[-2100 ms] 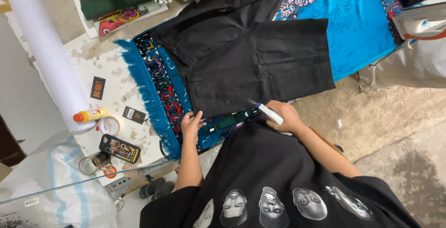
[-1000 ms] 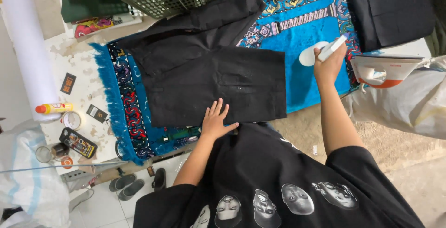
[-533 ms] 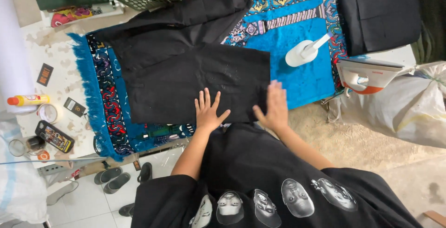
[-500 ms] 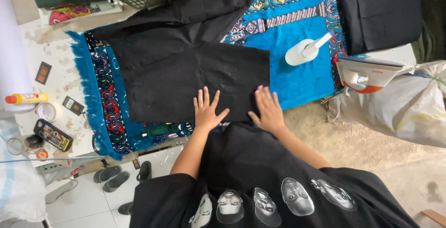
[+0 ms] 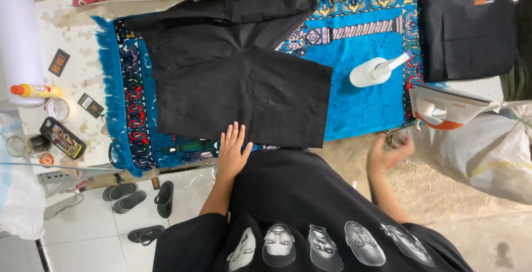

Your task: A person irons a pair of black pants on a patterned mat, using a spray bottle and a hand iron, then folds them.

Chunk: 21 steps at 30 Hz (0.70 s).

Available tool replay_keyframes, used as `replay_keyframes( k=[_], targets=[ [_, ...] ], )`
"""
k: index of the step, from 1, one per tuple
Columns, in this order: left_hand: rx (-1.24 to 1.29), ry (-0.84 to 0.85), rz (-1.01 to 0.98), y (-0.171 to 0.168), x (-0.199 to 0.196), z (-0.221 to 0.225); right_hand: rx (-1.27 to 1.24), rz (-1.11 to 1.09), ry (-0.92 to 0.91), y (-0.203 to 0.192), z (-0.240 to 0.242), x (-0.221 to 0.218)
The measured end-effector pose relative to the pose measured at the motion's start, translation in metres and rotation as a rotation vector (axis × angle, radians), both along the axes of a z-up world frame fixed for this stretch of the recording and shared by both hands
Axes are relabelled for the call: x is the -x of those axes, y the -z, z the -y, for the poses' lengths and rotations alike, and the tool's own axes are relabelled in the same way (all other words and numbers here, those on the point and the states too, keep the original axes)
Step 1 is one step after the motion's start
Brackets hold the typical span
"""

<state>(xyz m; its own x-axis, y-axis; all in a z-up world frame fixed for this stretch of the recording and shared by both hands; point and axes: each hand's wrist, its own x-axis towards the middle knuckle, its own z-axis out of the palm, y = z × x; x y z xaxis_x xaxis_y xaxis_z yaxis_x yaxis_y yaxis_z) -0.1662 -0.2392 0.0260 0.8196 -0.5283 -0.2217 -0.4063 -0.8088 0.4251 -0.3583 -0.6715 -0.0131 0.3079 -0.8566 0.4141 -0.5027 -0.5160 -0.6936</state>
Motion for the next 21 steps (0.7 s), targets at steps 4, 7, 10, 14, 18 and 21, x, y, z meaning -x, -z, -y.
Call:
replay_keyframes(
  k=[4, 7, 10, 14, 18, 21],
  targets=[
    [-0.008, 0.076, 0.067, -0.014, -0.007, 0.005, -0.141, 0.115, 0.115, -0.027, 0.063, -0.006],
    [0.064, 0.142, 0.067, -0.018, -0.011, 0.009, -0.213, 0.241, 0.175, -0.006, 0.11, -0.009],
    [0.016, 0.233, 0.127, -0.018, -0.013, 0.012, -0.407, 0.445, 0.186, -0.037, 0.111, -0.025],
    [0.024, 0.36, -0.068, -0.02, -0.018, 0.019, -0.484, 0.502, 0.216, -0.032, 0.126, -0.015],
    [-0.002, 0.409, -0.079, -0.021, -0.017, 0.02, 0.113, -0.113, 0.305, -0.043, 0.093, 0.031],
    [0.109, 0.422, 0.069, -0.007, -0.008, 0.015, 0.023, -0.338, 0.096, -0.053, 0.012, 0.077]
  ],
)
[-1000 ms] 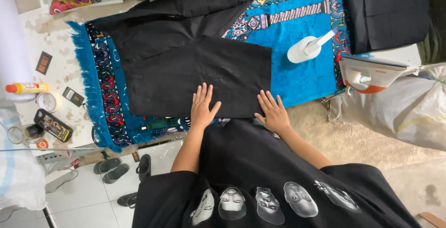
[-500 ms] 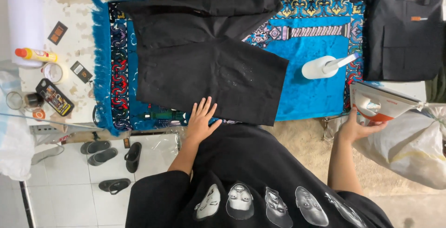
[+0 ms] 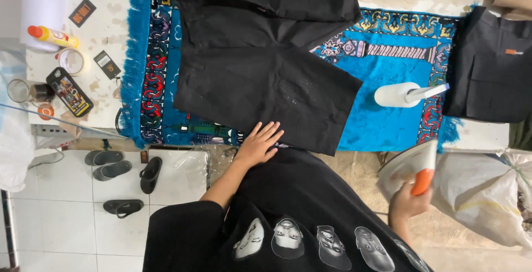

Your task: A person irons a pair of black pants on a patterned mat, using a spray bottle and a hand iron, then folds them.

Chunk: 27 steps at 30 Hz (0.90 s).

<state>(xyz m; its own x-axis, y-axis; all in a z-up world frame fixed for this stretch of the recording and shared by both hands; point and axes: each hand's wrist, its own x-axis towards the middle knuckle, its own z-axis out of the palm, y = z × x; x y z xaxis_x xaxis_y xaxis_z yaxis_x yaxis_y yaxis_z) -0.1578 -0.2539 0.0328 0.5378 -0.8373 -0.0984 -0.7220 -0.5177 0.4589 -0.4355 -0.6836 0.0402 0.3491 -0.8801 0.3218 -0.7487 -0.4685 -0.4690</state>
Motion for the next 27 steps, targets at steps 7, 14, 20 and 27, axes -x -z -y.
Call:
replay_keyframes(
  k=[7, 14, 20, 27],
  targets=[
    [-0.072, -0.12, -0.164, 0.029, -0.003, -0.009, -0.118, -0.321, -0.591, -0.002, -0.064, -0.116],
    [-0.143, -0.029, -0.259, 0.024, -0.014, -0.017, 0.218, -0.477, -1.141, 0.006, -0.142, -0.336],
    [-0.106, 0.017, -0.303, 0.069, -0.008, -0.023, 0.271, -0.655, -1.148, 0.019, -0.158, -0.369],
    [-0.121, 0.119, -0.295, 0.098, -0.005, -0.026, 0.364, -0.65, -1.007, 0.041, -0.13, -0.4]
  ],
)
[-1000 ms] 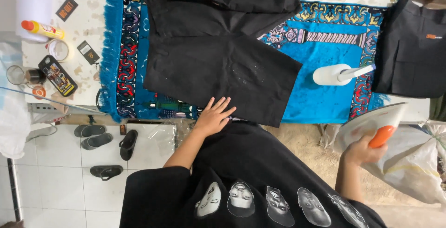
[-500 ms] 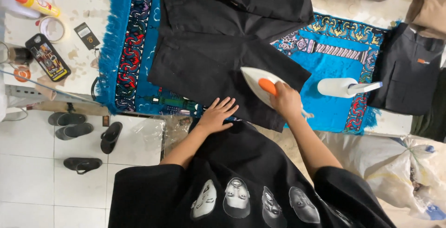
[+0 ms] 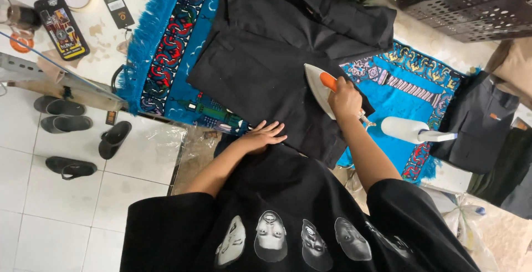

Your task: A person irons a pair of black pants on a patterned mat, using a spray bottle and a hand iron, then folds them.

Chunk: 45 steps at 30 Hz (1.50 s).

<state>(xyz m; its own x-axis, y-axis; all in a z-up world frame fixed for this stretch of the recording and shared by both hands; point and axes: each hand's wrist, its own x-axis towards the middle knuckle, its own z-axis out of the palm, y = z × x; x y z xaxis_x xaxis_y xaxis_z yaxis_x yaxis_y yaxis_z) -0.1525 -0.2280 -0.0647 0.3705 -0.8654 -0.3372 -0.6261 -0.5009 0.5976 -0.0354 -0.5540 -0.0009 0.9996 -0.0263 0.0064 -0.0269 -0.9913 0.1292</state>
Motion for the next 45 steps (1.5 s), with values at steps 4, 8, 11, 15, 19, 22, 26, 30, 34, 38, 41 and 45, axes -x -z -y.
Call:
replay_keyframes(
  k=[4, 8, 11, 15, 19, 22, 26, 30, 34, 38, 41, 45],
  targets=[
    [-0.005, -0.002, -0.068, 0.007, -0.001, 0.002, -0.047, -0.052, 0.036, -0.006, 0.007, -0.01],
    [-0.004, -0.004, -0.181, -0.011, -0.008, -0.002, -0.043, -0.193, 0.043, -0.009, 0.018, -0.02],
    [-0.018, -0.005, -0.215, -0.016, -0.01, 0.0, -0.084, -0.348, 0.012, -0.015, 0.023, -0.017],
    [-0.012, -0.036, -0.263, -0.021, -0.013, -0.001, -0.114, -0.509, -0.045, -0.039, 0.002, 0.008],
    [0.018, -0.074, -0.272, -0.029, -0.017, 0.0, -0.13, -0.539, -0.032, -0.041, -0.003, 0.037],
    [0.12, -0.582, -0.363, -0.071, -0.031, 0.001, -0.072, -0.482, -0.098, -0.041, -0.006, 0.045],
    [-0.002, -0.481, 0.197, -0.061, -0.046, 0.009, 0.046, -0.3, -0.048, -0.022, -0.007, 0.037],
    [-0.063, -0.464, 0.377, -0.057, -0.039, 0.008, -0.027, -0.277, 0.175, -0.021, 0.003, -0.003],
    [-0.131, -0.437, 0.308, -0.082, -0.047, 0.01, -0.07, -0.317, 0.083, -0.013, 0.027, -0.01],
    [-0.151, -0.421, 0.272, -0.087, -0.056, 0.015, -0.044, -0.471, -0.071, -0.042, 0.006, 0.022],
    [-0.158, -0.42, 0.227, -0.09, -0.052, 0.015, 0.044, -0.413, -0.041, -0.032, -0.002, 0.044],
    [-0.164, -0.412, 0.189, -0.082, -0.052, 0.012, -0.032, -0.334, 0.136, -0.036, -0.026, 0.003]
  ],
)
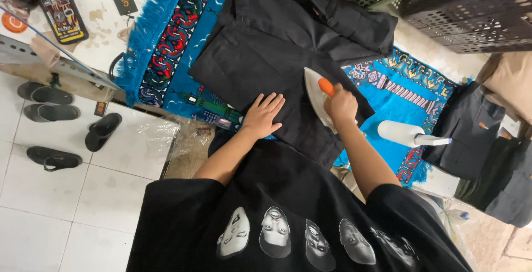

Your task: A person irons a pair of black pants on a patterned mat, using a spray bottle and a hand iron, then folds them.

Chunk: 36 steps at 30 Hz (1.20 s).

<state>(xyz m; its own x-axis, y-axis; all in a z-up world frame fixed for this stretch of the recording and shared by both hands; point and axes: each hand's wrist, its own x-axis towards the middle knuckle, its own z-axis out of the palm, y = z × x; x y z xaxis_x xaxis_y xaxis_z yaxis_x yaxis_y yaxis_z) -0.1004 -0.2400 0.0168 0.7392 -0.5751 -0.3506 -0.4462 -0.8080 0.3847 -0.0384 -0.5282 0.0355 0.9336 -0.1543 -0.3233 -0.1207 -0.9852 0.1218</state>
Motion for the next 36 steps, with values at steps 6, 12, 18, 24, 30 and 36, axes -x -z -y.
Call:
replay_keyframes(
  k=[6, 12, 18, 24, 30, 36],
  targets=[
    [-0.002, 0.003, 0.016, -0.004, 0.007, -0.006, -0.113, -0.079, -0.109, 0.014, -0.001, -0.023],
    [-0.015, 0.0, 0.005, -0.008, 0.025, -0.031, 0.052, -0.062, -0.116, -0.007, -0.007, 0.015],
    [-0.032, 0.011, -0.083, 0.008, 0.022, -0.026, 0.021, 0.025, -0.029, 0.021, 0.005, -0.057],
    [-0.038, 0.03, -0.154, 0.014, 0.018, -0.027, -0.067, -0.066, -0.102, 0.004, 0.002, 0.02],
    [-0.045, 0.035, -0.145, 0.014, 0.018, -0.027, 0.047, 0.075, -0.065, 0.027, 0.02, -0.026],
    [0.013, -0.007, -0.078, 0.014, 0.023, -0.029, -0.008, 0.013, 0.094, -0.009, 0.047, -0.022]
  ],
)
